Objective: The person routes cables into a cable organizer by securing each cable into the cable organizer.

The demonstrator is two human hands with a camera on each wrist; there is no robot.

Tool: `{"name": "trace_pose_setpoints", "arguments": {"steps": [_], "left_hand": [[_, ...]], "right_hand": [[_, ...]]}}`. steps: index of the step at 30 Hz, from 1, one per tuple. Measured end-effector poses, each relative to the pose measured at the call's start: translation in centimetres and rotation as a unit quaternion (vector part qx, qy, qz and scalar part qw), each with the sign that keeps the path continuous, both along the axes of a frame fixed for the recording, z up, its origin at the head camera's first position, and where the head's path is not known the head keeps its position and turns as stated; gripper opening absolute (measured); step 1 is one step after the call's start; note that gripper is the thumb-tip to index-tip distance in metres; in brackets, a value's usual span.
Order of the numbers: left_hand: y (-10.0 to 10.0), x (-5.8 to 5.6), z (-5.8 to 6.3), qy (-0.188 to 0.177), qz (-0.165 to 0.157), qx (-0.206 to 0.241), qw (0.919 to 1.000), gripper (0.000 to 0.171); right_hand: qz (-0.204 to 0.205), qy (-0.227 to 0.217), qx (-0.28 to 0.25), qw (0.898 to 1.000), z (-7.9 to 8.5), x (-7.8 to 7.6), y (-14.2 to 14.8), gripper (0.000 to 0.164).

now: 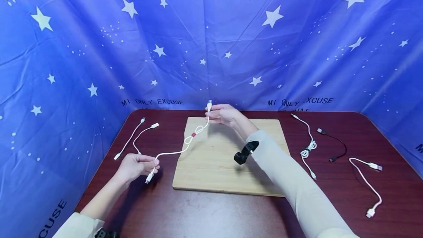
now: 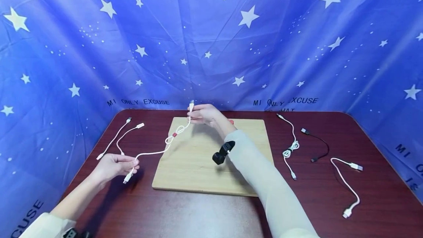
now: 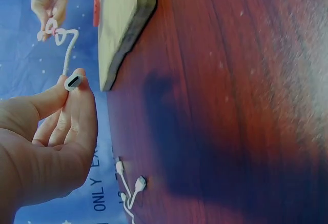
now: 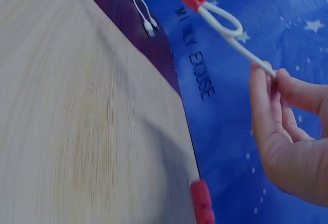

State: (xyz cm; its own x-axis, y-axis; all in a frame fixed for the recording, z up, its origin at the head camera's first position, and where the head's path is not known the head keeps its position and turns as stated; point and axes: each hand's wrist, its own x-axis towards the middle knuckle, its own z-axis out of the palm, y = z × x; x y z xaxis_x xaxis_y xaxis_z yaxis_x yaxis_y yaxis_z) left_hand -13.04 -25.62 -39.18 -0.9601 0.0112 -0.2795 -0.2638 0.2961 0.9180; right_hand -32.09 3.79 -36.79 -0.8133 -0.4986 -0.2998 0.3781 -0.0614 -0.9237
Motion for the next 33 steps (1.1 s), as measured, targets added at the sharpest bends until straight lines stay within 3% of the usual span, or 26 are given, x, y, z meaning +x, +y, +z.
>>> {"name": "trace_pose_setpoints", "arguments": {"steps": [4,11,18,29,33], "left_hand": [[0.9,0.5,-0.7,0.003,-0.020,-0.002,0.9998,0.035],[4.2,2.3,-1.9,0.024,-0.066,-0.019,0.9973,0.025],[7.3,3.6,-2.2,0.019,-0.109,-0.001,0.9938,0.019],[10.2,4.2,-3.3,-0.013,-0.116,0.076,0.9903,0.023],[11.4,4.3,-4.0,-0.040,-0.115,0.111,0.9864,0.025]], "right_hand": [[-0.021,-0.010,-0.033,0.999,-0.5,-0.5,1.5,0.018],[-0.049,-0.032,-0.049,0.997,-0.7,-1.0,2.3,0.015],[-0.053,-0.005,-0.014,0.998,-0.8,-1.4,3.2,0.049],[-0.060,0.031,0.023,0.997,-0.8,-1.5,4.3,0.049],[-0.063,0.033,0.021,0.997,-1.0,-1.8,4.6,0.050]]}}
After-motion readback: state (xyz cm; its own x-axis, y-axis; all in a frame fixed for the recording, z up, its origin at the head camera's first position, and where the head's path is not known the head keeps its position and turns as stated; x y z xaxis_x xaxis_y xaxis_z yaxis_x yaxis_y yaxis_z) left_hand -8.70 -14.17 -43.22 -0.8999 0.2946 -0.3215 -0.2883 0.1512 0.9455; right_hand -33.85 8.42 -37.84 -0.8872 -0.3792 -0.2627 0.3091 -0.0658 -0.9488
